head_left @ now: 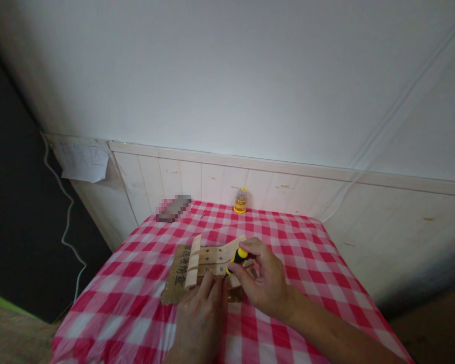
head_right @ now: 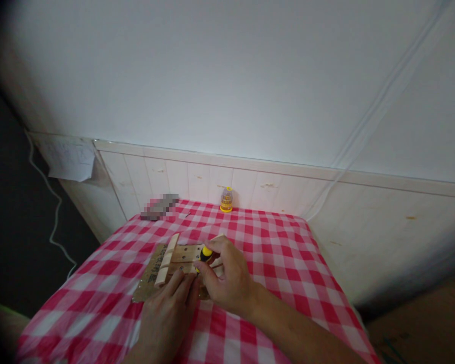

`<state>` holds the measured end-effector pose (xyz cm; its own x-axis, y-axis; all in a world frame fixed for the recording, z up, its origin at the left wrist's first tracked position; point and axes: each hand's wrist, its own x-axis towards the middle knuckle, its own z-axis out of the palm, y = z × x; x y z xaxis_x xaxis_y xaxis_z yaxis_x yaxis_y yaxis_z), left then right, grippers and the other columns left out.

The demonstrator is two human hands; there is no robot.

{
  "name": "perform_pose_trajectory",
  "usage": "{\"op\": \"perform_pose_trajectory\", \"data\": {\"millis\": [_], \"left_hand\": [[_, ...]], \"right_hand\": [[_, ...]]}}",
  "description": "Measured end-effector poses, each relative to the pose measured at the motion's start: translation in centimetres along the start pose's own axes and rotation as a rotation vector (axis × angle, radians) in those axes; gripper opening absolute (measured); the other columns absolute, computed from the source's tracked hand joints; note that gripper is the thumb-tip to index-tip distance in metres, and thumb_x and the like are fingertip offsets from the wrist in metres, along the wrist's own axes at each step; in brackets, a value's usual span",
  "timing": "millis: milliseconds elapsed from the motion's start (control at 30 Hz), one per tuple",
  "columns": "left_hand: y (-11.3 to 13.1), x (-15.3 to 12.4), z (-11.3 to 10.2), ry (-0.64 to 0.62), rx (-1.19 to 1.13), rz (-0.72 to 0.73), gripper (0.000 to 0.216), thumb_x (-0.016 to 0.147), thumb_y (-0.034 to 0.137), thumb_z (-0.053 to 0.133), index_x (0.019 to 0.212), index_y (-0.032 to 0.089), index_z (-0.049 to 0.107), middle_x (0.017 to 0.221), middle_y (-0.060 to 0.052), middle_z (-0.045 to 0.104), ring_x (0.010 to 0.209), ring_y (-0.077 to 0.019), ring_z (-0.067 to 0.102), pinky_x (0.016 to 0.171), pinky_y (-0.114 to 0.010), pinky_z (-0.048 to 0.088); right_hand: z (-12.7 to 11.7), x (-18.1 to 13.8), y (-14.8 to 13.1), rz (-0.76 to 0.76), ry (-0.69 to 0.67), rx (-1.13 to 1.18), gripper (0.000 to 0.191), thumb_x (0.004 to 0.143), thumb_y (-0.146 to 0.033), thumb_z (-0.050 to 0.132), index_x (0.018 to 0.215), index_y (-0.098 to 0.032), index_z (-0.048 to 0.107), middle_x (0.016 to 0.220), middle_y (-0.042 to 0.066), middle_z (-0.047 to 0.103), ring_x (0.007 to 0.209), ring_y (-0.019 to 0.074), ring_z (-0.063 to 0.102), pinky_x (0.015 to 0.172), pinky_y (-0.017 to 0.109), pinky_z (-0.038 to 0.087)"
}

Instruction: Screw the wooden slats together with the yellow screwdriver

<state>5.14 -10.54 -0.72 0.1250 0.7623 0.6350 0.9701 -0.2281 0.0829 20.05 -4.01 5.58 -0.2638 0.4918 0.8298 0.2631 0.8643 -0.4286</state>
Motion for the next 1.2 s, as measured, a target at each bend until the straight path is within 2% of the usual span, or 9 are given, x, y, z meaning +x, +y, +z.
{"op": "perform_pose_trajectory", "data": {"millis": [100, 233, 400, 533, 600, 867, 1033, 1133, 1200], "left_hand": [[0.02, 0.0, -0.16, -0.038, 0.036, 0.011, 0.019, 0.084, 0.008, 0.06, 0.095, 0.022, 0.068, 0.085, -0.001, 0.07, 0.059, -0.0144, 0.064, 0.052, -0.026, 0.049], [-0.03, -0.05, -0.07, -0.01, 0.039, 0.021, 0.019, 0.085, 0.008, 0.057, 0.096, 0.021, 0.067, 0.086, -0.001, 0.07, 0.059, -0.0137, 0.064, 0.051, -0.025, 0.049], [-0.05, 0.02, 0.09, 0.013, 0.04, 0.018, 0.017, 0.088, 0.01, 0.055, 0.093, 0.021, 0.066, 0.083, -0.001, 0.068, 0.06, -0.0143, 0.064, 0.052, -0.025, 0.049], [0.0, 0.14, 0.04, 0.009, 0.039, 0.032, 0.018, 0.09, 0.01, 0.052, 0.094, 0.021, 0.067, 0.085, -0.001, 0.069, 0.061, -0.0125, 0.064, 0.055, -0.022, 0.049], [0.05, 0.17, -0.01, 0.011, 0.028, 0.021, 0.017, 0.091, 0.011, 0.053, 0.094, 0.021, 0.067, 0.086, -0.001, 0.07, 0.061, -0.0119, 0.064, 0.056, -0.022, 0.05], [0.14, 0.17, -0.15, -0.004, 0.04, 0.004, 0.018, 0.089, 0.01, 0.055, 0.091, 0.021, 0.069, 0.086, -0.002, 0.071, 0.06, -0.014, 0.064, 0.053, -0.025, 0.05], [-0.03, -0.02, -0.04, -0.024, 0.054, 0.016, 0.018, 0.089, 0.011, 0.057, 0.096, 0.022, 0.069, 0.089, -0.002, 0.07, 0.063, -0.016, 0.066, 0.054, -0.027, 0.051], [-0.06, -0.08, -0.07, -0.03, 0.055, 0.021, 0.018, 0.087, 0.01, 0.058, 0.094, 0.023, 0.069, 0.087, -0.001, 0.069, 0.064, -0.0166, 0.066, 0.053, -0.028, 0.051], [-0.03, -0.04, -0.09, -0.028, 0.053, 0.015, 0.017, 0.087, 0.01, 0.059, 0.094, 0.022, 0.068, 0.085, -0.001, 0.068, 0.064, -0.0166, 0.066, 0.053, -0.027, 0.05]], "right_hand": [[0.13, -0.15, 0.06, 0.048, 0.019, 0.003, 0.034, 0.084, -0.013, 0.068, 0.111, -0.025, 0.051, 0.094, 0.005, 0.065, 0.078, 0.0188, 0.068, 0.066, 0.031, 0.059], [0.32, -0.35, 0.26, 0.148, -0.001, -0.014, 0.036, 0.087, -0.017, 0.069, 0.118, -0.025, 0.054, 0.094, 0.004, 0.068, 0.074, 0.0177, 0.069, 0.063, 0.028, 0.058], [0.28, -0.13, 0.5, 0.043, -0.02, 0.024, 0.03, 0.09, -0.02, 0.068, 0.117, -0.026, 0.057, 0.091, 0.003, 0.069, 0.074, 0.0164, 0.068, 0.065, 0.027, 0.059], [-0.07, -0.11, 0.25, 0.038, -0.062, 0.035, 0.038, 0.091, -0.012, 0.056, 0.127, -0.023, 0.053, 0.109, 0.01, 0.068, 0.098, 0.022, 0.07, 0.081, 0.035, 0.061], [-0.16, -0.19, 0.11, 0.058, -0.065, 0.033, 0.041, 0.09, -0.01, 0.054, 0.13, -0.022, 0.051, 0.114, 0.012, 0.067, 0.104, 0.0233, 0.069, 0.084, 0.036, 0.061], [0.07, 0.12, 0.23, 0.047, 0.027, 0.016, 0.033, 0.084, -0.012, 0.069, 0.111, -0.024, 0.054, 0.092, 0.004, 0.066, 0.074, 0.0172, 0.067, 0.064, 0.029, 0.06], [0.56, -0.38, 0.34, 0.103, 0.027, 0.09, 0.034, 0.086, -0.011, 0.065, 0.113, -0.025, 0.051, 0.106, 0.009, 0.066, 0.094, 0.0221, 0.07, 0.072, 0.034, 0.062], [0.66, -0.53, 0.25, 0.155, 0.003, 0.122, 0.036, 0.087, -0.013, 0.067, 0.118, -0.026, 0.053, 0.105, 0.008, 0.068, 0.091, 0.0211, 0.071, 0.072, 0.033, 0.062], [0.55, -0.27, 0.11, 0.112, -0.021, 0.097, 0.038, 0.087, -0.013, 0.069, 0.12, -0.026, 0.056, 0.103, 0.007, 0.07, 0.089, 0.0203, 0.071, 0.073, 0.032, 0.061]]}}
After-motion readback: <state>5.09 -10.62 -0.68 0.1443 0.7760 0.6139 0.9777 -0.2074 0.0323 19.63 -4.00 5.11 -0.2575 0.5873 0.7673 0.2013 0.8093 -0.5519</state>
